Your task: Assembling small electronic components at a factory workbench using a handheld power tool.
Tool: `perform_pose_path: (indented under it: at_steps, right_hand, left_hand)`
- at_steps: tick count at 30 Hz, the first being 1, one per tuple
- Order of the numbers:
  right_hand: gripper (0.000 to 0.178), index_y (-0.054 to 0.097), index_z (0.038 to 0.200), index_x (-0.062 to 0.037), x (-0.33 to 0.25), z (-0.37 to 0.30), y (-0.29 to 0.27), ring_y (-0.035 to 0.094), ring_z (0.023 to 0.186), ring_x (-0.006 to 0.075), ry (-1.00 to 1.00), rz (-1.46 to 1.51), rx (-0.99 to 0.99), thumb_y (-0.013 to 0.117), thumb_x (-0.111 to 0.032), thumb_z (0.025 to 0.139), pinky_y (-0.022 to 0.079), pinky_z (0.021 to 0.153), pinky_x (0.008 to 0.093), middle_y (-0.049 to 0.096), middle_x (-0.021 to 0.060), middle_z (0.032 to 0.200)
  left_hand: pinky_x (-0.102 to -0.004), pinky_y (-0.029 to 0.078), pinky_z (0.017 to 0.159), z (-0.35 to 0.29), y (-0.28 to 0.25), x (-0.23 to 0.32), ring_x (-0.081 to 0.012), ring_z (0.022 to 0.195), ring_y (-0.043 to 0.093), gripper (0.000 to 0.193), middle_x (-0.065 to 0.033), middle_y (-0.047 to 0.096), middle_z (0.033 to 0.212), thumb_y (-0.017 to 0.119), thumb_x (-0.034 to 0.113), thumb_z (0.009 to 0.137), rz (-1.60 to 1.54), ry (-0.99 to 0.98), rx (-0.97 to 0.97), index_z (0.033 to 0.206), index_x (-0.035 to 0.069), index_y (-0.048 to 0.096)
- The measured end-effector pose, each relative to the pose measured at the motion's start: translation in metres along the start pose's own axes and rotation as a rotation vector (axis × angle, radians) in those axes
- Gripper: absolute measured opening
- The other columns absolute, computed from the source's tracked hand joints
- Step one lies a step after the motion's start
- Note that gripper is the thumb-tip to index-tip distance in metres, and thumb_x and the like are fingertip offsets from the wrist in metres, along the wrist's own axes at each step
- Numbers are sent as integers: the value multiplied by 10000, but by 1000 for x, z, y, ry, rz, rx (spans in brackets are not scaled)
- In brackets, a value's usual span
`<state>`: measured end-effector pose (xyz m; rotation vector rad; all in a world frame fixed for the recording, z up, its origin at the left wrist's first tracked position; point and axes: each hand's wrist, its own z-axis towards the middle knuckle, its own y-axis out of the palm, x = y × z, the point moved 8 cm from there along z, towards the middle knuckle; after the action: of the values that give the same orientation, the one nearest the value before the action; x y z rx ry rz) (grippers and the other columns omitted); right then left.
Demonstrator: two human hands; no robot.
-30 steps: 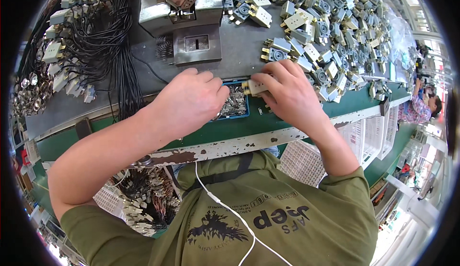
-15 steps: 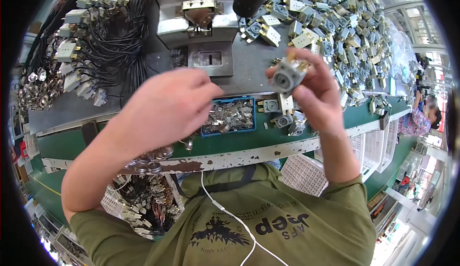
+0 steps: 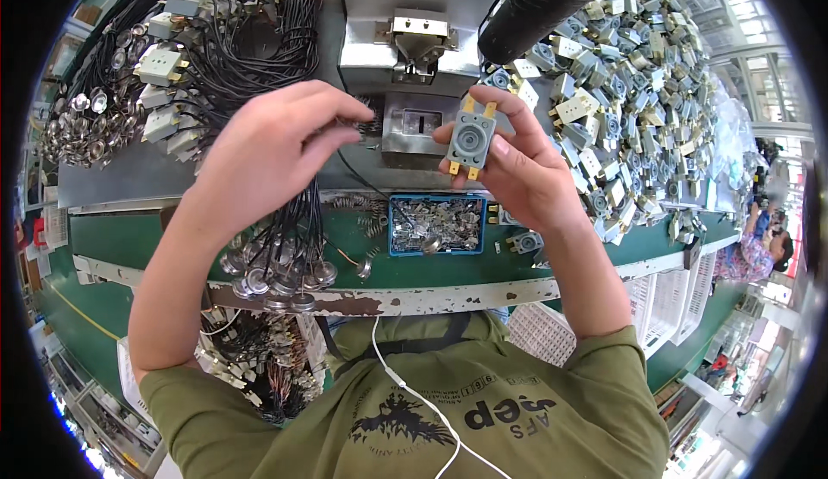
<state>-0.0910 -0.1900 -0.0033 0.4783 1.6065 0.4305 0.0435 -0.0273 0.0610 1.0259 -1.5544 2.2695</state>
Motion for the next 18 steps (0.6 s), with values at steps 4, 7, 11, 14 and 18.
perform_pose_path:
  at_steps: [4, 7, 11, 14, 18]
  right_hand:
    - [554, 328, 1567, -125, -9, -4, -7, 668, 1138, 343, -53, 5, 32, 560, -213, 1071, 549, 898, 422, 581, 272, 1368]
    - [643, 355, 1540, -102, -25, -7, -9, 685, 1127, 323, -67, -305, 108, 690, -198, 999, 586, 880, 415, 595, 242, 1360]
    - [506, 453, 1415, -42, -47, 2, -4, 676, 1135, 262, -206, -521, 159, 692, -38, 969, 612, 940, 412, 635, 185, 1284]
    - [310, 581, 1197, -3, -22, 2, -12, 653, 1165, 216, -243, -701, 239, 737, 5, 928, 555, 1017, 375, 646, 154, 1272]
    - [293, 669, 1066, -36, -22, 22, 8, 690, 1085, 242, -472, -1288, 258, 838, -66, 829, 549, 905, 365, 747, 113, 1099]
  left_hand:
    - [-415, 578, 766, 2, 24, 15, -323, 882, 714, 128, -127, 717, 972, 707, 88, 887, 33, 90, -74, 1007, 42, 707]
    - [-429, 579, 761, -4, 55, 30, -330, 874, 709, 171, -118, 696, 919, 691, 134, 883, 4, 171, -317, 1036, 60, 712]
    - [-449, 563, 750, -11, 79, 42, -322, 866, 699, 98, -114, 657, 863, 677, 141, 895, 50, 213, -431, 951, 62, 660]
    - [-445, 563, 749, -14, 80, 43, -317, 867, 700, 113, -104, 656, 867, 694, 154, 887, 26, 215, -396, 928, 61, 643]
    - [-438, 564, 749, -13, 77, 41, -316, 869, 699, 159, -98, 657, 871, 712, 171, 878, 60, 178, -431, 975, 66, 642]
